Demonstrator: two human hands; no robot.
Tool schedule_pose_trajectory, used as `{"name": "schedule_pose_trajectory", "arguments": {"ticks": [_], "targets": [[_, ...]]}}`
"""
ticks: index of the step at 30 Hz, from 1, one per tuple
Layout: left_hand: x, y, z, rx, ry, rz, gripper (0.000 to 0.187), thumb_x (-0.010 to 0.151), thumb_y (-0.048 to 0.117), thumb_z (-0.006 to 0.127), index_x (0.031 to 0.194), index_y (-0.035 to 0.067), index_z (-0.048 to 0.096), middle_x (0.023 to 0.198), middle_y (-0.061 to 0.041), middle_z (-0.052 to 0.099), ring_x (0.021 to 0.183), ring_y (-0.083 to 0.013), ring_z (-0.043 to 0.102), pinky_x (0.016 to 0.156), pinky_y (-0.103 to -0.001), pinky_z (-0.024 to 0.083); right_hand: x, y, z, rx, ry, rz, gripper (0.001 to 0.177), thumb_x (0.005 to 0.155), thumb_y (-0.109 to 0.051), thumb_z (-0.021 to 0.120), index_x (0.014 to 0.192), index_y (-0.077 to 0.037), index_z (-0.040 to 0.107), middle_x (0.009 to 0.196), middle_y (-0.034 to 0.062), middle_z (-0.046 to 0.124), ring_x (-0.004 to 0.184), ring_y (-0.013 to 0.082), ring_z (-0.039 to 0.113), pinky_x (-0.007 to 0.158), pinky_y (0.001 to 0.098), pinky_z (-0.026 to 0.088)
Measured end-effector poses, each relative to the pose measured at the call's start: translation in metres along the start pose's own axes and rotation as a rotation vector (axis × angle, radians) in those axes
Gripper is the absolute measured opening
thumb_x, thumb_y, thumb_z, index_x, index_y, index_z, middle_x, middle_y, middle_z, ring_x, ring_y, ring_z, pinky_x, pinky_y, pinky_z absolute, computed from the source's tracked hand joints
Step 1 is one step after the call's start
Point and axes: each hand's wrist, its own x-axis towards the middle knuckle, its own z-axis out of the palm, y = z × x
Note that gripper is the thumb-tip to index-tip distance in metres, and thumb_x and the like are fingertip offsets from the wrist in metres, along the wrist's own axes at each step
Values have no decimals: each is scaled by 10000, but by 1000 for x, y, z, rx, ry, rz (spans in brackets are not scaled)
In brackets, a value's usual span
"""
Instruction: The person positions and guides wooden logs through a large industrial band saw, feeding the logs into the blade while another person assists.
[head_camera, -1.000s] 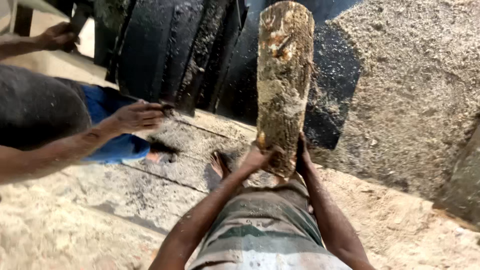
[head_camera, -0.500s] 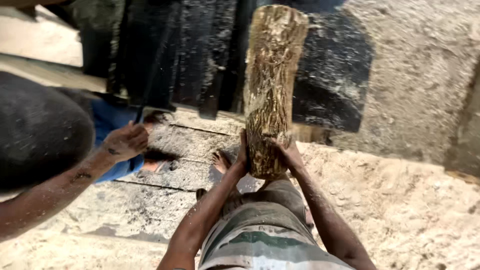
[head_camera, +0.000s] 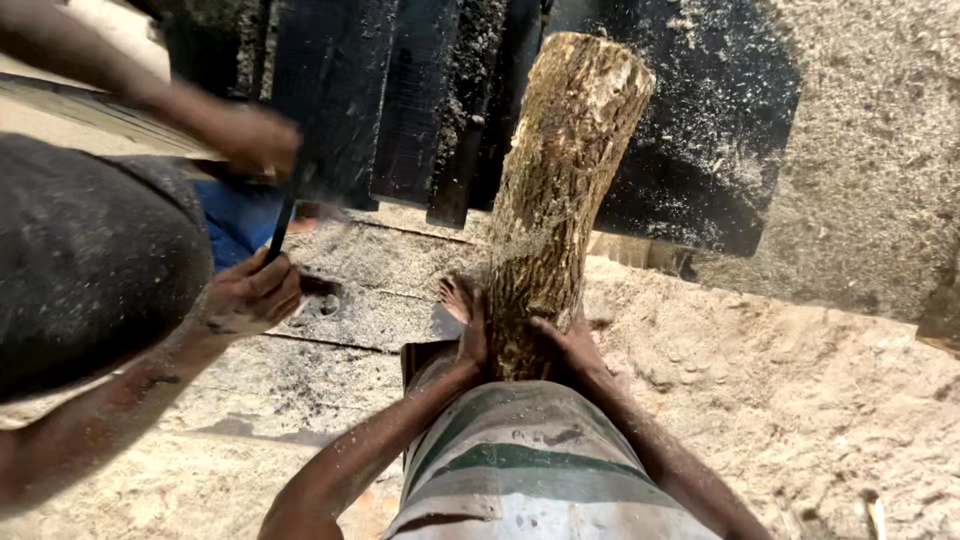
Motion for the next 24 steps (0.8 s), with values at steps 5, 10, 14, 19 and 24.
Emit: {"name": "schedule_pose_trajectory", "arguments": {"ticks": [5, 10, 14, 19, 24], "targets": [[20, 8, 9, 78, 13, -28, 1106, 910, 877, 206, 1484, -25, 488, 1340, -236, 633, 1139, -292, 642, 1008, -403, 477, 24, -20, -11, 42, 11, -41, 1279, 766, -642, 783, 1613, -18, 57, 1603, 312, 286, 1419, 431, 418, 1113, 633, 401], [52, 37, 24, 178, -5, 113, 1138, 898, 890, 194, 1498, -38, 465, 1352, -242, 630, 1145, -286, 637, 1031, -383, 450, 52, -52, -31, 61, 45, -173, 1143, 869, -549, 792, 1612, -18, 105, 1573, 312, 333, 1386, 435, 450, 1069, 609, 432], [66, 62, 31, 307, 57, 319, 1164, 888, 900, 184, 1508, -49, 446, 1361, -247, 628, 1149, -281, 633, 1049, -368, 429, 53, -91, -37, 237, 11, -33, 1070, 822, -494, 792, 1591, -75, 178, 1470, 250, 492, 1261, 386, 619, 983, 547, 560], [49, 97, 35, 76, 5, -72, 1157, 833, 922, 243, 1325, -30, 681, 1269, -208, 738, 1197, -265, 647, 1081, -348, 434, 35, -136, -36, 345, -35, -90, 975, 773, -455, 804, 1527, -65, 326, 1384, 262, 592, 1206, 381, 666, 971, 509, 617], [52, 133, 37, 284, -3, -92, 1210, 887, 920, 130, 1317, -35, 735, 1227, -228, 751, 1195, -296, 636, 1119, -364, 370, 55, -141, -40, 376, -39, -124, 976, 759, -429, 800, 1523, -104, 287, 1370, 232, 574, 1196, 349, 647, 942, 504, 620]]}}
